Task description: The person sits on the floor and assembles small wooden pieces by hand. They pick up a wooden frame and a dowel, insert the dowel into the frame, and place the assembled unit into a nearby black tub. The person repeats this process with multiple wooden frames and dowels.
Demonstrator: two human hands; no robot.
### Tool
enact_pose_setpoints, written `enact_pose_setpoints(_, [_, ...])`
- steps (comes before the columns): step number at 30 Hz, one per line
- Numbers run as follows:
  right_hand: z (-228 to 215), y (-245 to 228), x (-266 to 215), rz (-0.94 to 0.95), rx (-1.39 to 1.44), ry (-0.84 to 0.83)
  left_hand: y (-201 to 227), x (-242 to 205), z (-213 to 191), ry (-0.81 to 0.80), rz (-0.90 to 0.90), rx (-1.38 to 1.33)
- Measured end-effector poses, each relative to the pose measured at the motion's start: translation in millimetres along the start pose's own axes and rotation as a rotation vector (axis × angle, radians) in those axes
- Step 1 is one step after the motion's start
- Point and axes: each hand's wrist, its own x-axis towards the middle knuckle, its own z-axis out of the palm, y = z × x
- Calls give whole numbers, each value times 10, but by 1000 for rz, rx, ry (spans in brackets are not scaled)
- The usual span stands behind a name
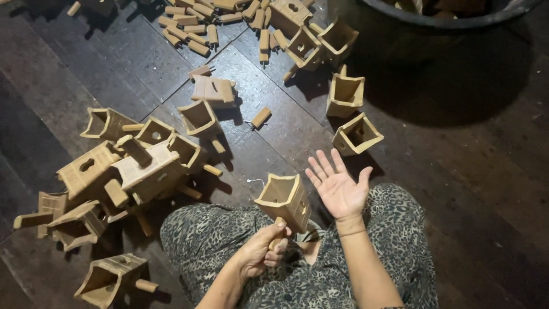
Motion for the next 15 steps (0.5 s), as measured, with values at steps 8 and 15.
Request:
enact_pose_setpoints(8, [-844,-103,-109,428,-549,-73,19,-90,202,-89,164,464])
enact_pose_setpoints(15, [-183,145,-43,518,-619,229,131,-184,237,-213,80,106])
